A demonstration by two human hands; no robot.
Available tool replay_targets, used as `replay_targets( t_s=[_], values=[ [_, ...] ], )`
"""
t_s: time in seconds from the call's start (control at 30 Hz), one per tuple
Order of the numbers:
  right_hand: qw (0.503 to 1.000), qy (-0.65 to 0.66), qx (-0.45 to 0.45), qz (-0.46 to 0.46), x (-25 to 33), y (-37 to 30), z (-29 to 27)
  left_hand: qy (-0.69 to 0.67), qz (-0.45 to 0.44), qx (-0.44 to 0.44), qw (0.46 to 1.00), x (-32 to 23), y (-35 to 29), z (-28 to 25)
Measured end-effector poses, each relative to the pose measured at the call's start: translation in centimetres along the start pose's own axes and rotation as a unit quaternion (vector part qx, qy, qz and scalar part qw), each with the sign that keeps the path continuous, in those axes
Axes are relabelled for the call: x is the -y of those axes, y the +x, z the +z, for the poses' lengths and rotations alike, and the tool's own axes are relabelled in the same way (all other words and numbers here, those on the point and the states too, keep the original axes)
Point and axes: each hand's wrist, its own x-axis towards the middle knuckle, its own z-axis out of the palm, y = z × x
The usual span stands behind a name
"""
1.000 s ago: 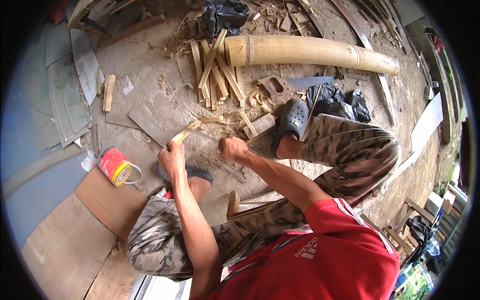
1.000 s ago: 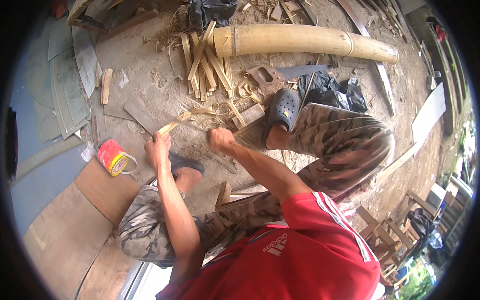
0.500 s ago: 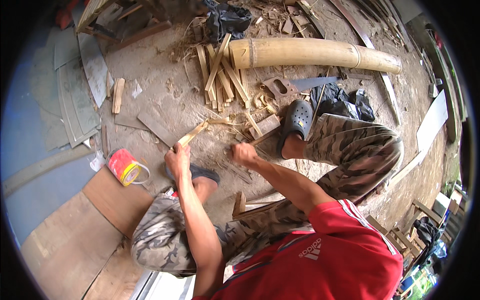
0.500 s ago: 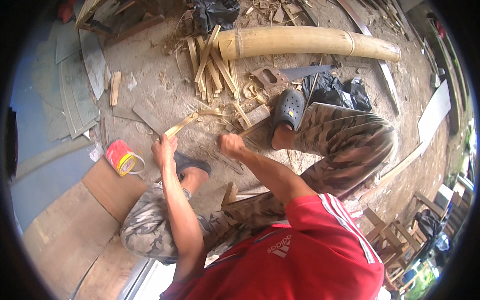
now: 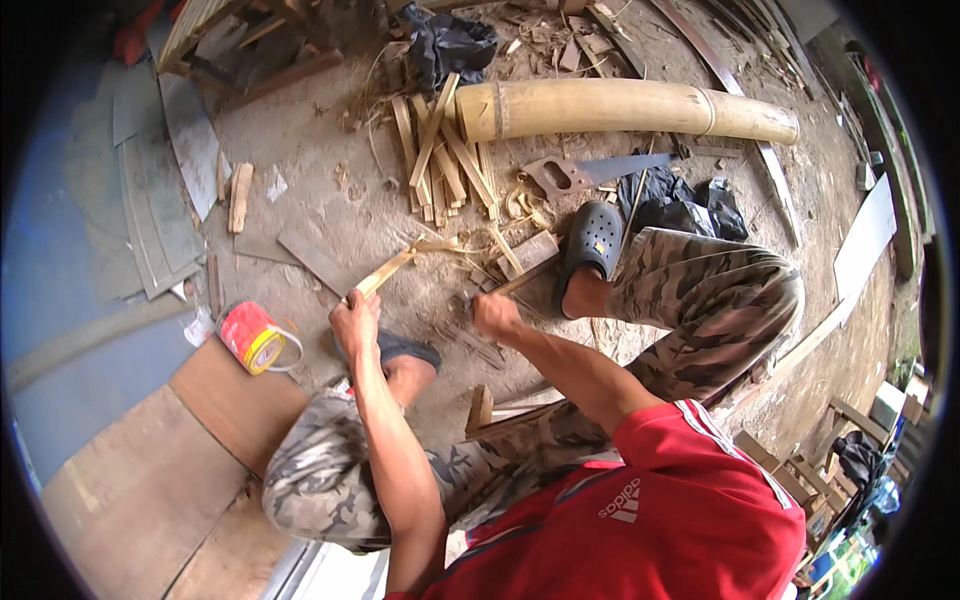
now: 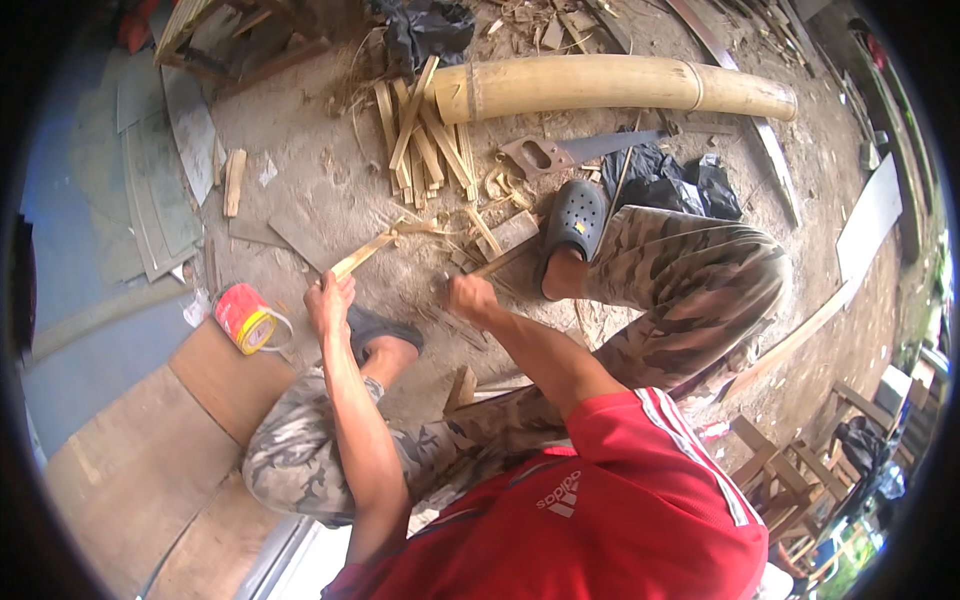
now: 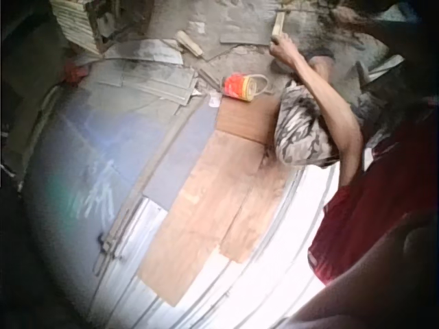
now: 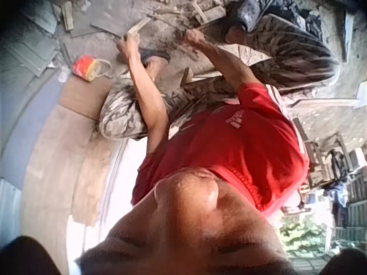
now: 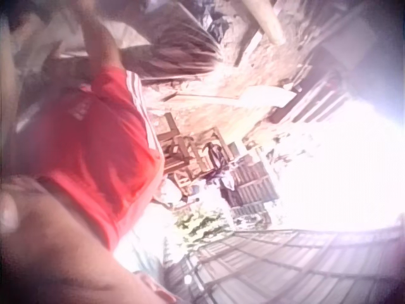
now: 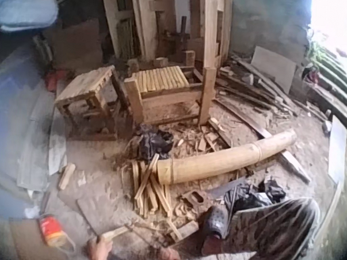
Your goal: The person sits on the floor and uses a machete to shave and shape a thin bamboo stick. They repeatedly scrape the surface to smooth and thin the piece, then place it on a nearby bamboo stool.
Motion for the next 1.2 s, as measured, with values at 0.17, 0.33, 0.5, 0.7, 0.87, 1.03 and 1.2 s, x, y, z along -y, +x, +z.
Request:
replay_targets(
  t_s=[0.17,0.33,0.5,0.7,0.87,1.03,1.2],
  values=[
    [0.995,0.058,0.085,-0.004,6.6,-1.6,-4.3,-0.025,-0.007,-0.018,0.999,1.2,0.2,-1.7],
    [0.995,0.066,0.011,0.074,5.7,-0.2,-2.2,-0.029,-0.014,-0.008,0.999,0.7,-0.1,-1.3],
    [0.996,0.080,0.033,-0.020,8.7,-0.7,-3.8,-0.028,-0.008,-0.008,1.000,1.5,0.2,-2.2],
    [0.996,0.058,0.071,0.021,5.8,1.1,-3.7,-0.030,0.001,-0.001,1.000,1.5,0.2,-1.9],
    [0.996,0.045,0.056,0.045,4.0,0.8,-3.5,-0.015,0.020,0.010,1.000,0.7,-0.1,-1.7],
    [0.984,-0.049,0.108,0.133,3.7,2.4,-7.2,-0.156,-0.002,-0.005,0.988,-0.5,-0.3,-6.5],
    [0.982,-0.033,0.131,0.130,2.8,5.9,-14.9,-0.418,0.001,0.024,0.908,-6.7,-2.1,-11.1]
  ],
)
